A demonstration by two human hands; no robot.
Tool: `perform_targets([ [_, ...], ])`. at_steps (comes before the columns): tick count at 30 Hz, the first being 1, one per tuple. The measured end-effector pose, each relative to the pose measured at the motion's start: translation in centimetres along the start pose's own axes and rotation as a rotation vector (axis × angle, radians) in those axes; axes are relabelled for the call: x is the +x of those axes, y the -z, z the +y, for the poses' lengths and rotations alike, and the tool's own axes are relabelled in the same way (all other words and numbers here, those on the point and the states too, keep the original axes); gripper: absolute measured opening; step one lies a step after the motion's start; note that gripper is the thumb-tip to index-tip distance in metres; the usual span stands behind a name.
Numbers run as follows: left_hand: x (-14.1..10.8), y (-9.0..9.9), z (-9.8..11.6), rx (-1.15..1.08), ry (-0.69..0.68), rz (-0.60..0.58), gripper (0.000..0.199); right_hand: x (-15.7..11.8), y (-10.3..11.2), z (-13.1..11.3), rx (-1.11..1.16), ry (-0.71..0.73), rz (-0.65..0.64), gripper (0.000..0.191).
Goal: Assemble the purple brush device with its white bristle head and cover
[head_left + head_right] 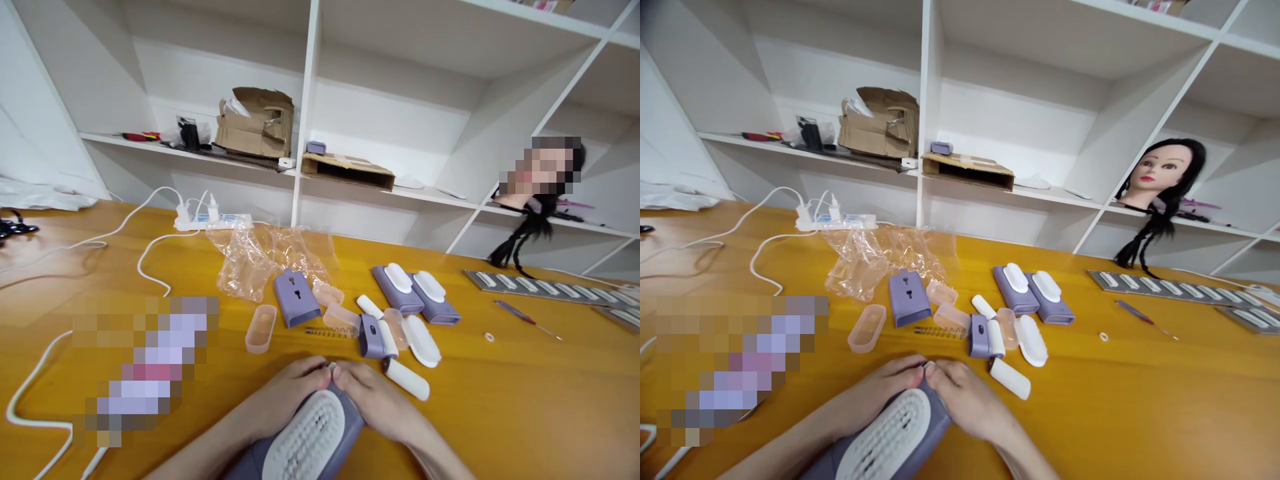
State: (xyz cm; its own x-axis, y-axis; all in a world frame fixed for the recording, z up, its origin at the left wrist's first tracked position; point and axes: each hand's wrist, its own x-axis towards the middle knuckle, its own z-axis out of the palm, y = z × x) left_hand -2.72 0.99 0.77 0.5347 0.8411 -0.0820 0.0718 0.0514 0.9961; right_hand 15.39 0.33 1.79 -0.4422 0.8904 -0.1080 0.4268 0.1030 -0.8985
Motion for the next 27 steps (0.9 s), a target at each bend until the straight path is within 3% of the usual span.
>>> perform_targets([
  [2,0.1,-0.1,-0.4,0.001,0.014,0.021,0.026,0.3,-0.2,0.7,0.015,0.052,0.037,0.045],
  [9,0.1,-0.1,-1.1,-0.040,0.065,0.112,0.026,0.9,-0.4,1.6,0.185,0.002,0.082,0.047],
  [16,0.2,0.3,-0.8,-0.011,0.072,0.130,0.029,1.9,-1.0,1.6,0.160,-0.042,0.419,0.048],
  [21,0.7,1.2,-1.5,-0.289,0.099,0.150,0.035,2.4,0.1,1.7,0.311,-0.207,0.531,0.047],
  [24,0.9,2.4,-1.4,-0.508,0.140,0.184,0.047,1.9,0.9,1.4,0.137,-0.149,0.496,0.036],
  [27,0.7,3.2,-0.8,-0.670,0.119,0.295,0.052,1.3,0.5,0.8,-0.294,-0.063,0.432,0.022],
])
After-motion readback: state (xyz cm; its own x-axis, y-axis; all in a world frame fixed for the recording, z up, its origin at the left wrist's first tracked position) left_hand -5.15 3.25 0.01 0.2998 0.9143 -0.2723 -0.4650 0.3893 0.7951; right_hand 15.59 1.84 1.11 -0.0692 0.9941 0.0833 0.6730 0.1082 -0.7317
